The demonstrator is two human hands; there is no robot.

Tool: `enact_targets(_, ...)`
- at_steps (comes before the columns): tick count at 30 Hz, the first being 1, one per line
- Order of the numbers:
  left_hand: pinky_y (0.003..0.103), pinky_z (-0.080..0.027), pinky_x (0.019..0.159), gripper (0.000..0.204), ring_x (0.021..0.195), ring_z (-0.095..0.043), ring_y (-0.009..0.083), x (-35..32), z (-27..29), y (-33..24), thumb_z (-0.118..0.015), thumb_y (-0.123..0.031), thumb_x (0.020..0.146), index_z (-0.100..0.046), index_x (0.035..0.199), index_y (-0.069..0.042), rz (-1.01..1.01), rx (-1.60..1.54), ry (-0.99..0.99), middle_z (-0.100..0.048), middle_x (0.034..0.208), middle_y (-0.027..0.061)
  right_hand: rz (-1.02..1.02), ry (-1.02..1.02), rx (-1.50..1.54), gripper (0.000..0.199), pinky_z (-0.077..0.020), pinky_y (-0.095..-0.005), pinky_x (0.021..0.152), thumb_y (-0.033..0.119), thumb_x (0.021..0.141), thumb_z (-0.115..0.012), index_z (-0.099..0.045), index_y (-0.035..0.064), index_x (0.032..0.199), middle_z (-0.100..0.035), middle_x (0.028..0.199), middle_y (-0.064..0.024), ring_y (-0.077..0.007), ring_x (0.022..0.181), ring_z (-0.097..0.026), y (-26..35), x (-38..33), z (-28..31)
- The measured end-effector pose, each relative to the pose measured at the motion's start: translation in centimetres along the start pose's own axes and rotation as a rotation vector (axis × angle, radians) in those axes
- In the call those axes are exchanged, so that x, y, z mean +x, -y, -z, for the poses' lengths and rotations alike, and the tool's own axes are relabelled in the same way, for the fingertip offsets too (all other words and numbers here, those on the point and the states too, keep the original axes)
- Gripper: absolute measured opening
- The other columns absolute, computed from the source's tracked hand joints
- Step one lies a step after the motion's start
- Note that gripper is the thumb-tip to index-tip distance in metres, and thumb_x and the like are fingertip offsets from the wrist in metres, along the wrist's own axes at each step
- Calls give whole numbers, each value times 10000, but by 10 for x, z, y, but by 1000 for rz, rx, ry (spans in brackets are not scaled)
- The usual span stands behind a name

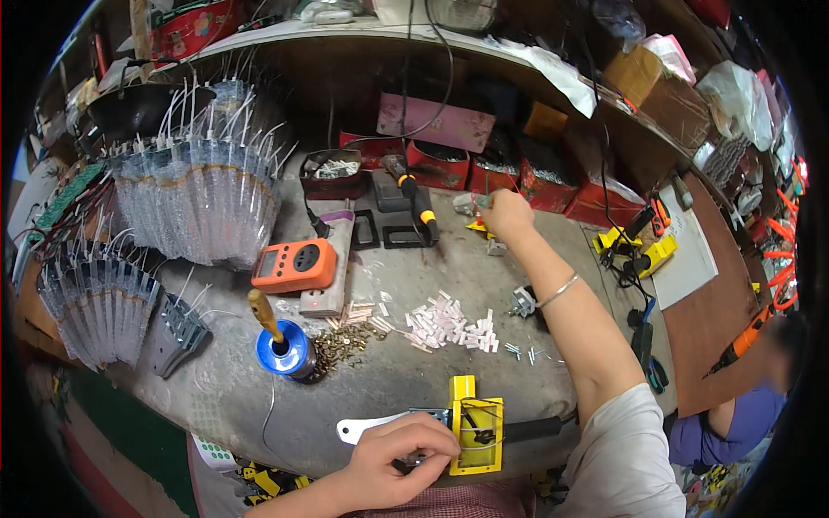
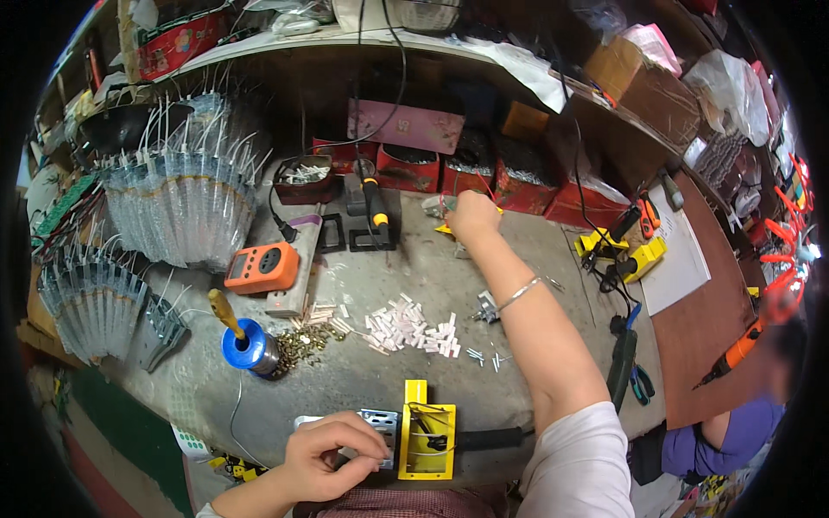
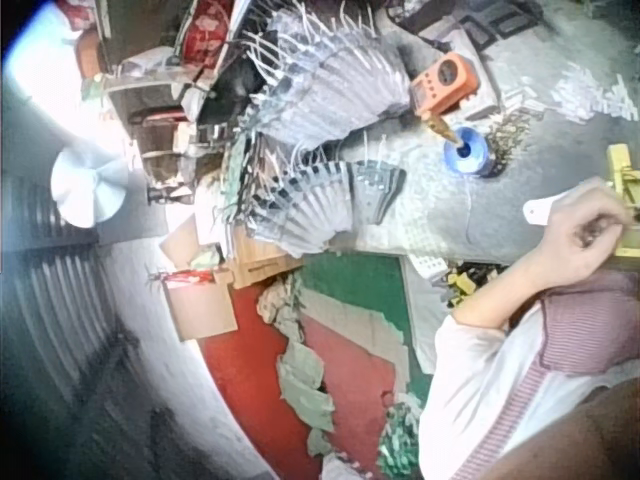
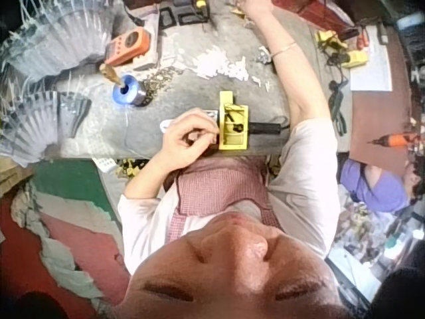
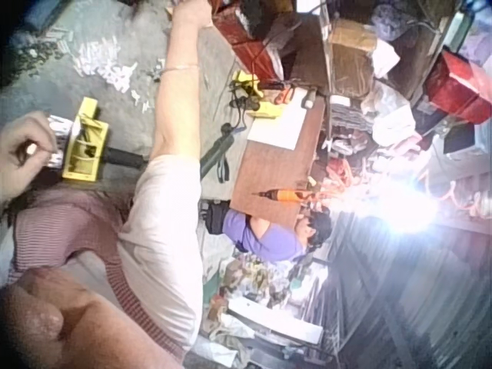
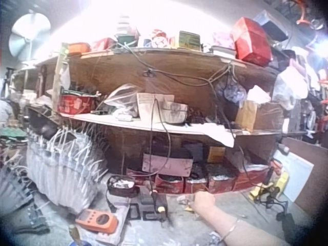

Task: The person assembles an electrical device by fastening screws into the housing and metal bracket using an electric screwdriver, attaching components to the body, and connecting and twisting wires inside the casing by hand.

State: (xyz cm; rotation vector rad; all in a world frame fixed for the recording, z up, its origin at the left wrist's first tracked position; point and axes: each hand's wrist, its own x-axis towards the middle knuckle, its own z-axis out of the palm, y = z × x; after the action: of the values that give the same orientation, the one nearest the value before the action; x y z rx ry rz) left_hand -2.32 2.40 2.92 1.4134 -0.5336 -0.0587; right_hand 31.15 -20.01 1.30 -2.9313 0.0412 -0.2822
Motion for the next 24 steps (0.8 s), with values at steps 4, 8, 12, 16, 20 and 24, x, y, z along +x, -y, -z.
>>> enact_targets(4,286,-526,734,79,840,-660,197,0,18,-5,-644,75,808,-658,867,24,43,88,-169,-669,927,144,65,-69,245,244,-527,-411,775,292,802,-713,-724,56,865,-691,870,-186,-329,850,-682,-15,-19,46)
enact_targets(8,299,-535,817,199,962,-646,202,-2,20,5,-612,17,892,-597,1089,43,268,-40,-257,-619,1095,146,148,207,742,224,-384,-233,508,195,891,-660,-642,0,782,-567,617,3,-51,539,-500,12,-100,116)
enact_targets(12,346,-535,863,678,1141,-593,276,21,8,5,-579,-358,963,-295,1456,12,368,-537,-139,-493,1350,204,168,405,915,205,-393,-212,529,186,898,-679,-675,-14,855,-567,659,30,-27,602,-498,34,-200,148)
enact_targets(16,332,-568,795,652,1027,-657,286,14,1,16,-475,-367,1008,-189,1516,-77,400,-1092,39,-494,1337,188,190,600,1068,200,-409,-201,546,161,934,-642,-694,-33,922,-584,700,20,-25,635,-524,44,-258,145)
enact_targets(20,306,-554,738,604,936,-669,218,0,-7,-2,-502,-211,969,-247,1506,-100,344,-861,-87,-563,1225,152,264,593,1098,217,-427,-209,553,152,959,-605,-706,-33,1012,-578,747,1,-45,649,-548,31,-273,135)
enact_targets(24,268,-541,733,420,863,-641,146,-13,-6,0,-515,-96,946,-466,1355,-16,340,-617,-114,-607,1062,89,295,571,1074,225,-444,-215,573,156,959,-601,-707,-32,1022,-587,768,-22,-57,647,-564,31,-288,131)
